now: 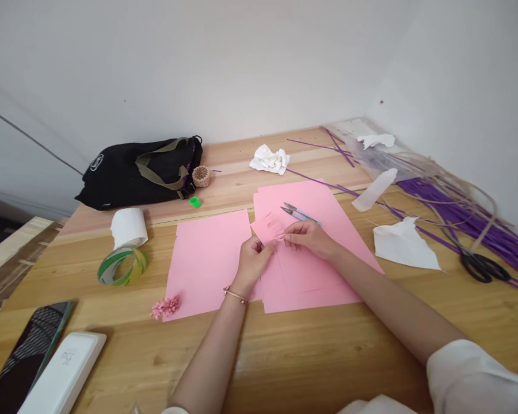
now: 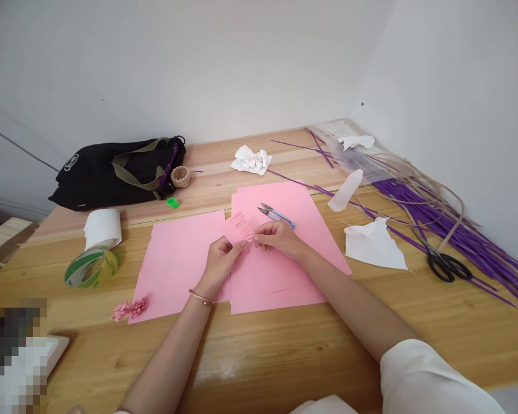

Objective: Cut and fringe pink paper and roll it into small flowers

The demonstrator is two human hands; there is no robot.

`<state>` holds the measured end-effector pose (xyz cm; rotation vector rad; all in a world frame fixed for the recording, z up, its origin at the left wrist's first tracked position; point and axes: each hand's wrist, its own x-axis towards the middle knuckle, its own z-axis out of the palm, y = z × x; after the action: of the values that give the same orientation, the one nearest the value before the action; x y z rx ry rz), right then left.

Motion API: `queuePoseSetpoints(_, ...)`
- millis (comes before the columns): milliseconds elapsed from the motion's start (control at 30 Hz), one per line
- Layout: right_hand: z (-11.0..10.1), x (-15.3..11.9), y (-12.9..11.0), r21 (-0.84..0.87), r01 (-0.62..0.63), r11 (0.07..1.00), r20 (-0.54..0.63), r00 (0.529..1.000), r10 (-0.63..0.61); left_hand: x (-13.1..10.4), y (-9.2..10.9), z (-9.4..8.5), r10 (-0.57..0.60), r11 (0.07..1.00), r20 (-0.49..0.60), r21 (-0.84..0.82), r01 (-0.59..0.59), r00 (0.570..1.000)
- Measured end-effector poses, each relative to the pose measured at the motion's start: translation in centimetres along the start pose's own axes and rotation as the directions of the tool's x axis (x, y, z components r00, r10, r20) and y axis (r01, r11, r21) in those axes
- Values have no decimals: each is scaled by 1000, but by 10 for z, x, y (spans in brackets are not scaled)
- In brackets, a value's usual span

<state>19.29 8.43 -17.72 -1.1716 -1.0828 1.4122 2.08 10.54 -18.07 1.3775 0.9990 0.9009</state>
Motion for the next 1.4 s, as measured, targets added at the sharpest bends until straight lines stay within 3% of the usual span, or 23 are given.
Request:
queuePoseSetpoints(300, -2, -1, 0, 57, 6, 998, 46, 999, -9, 0, -1, 0, -1, 999, -29, 38, 2, 1000)
queuePoseSetpoints(533, -3, -2, -1, -6, 24, 1000, 71, 997, -24, 1, -2, 0, 9, 1000, -2, 14, -9, 1000)
queuePoseSetpoints(1400, 1, -2, -4, -64, 14, 998, 45, 999, -11, 1, -2, 0, -7, 1000, -4, 21, 7, 1000)
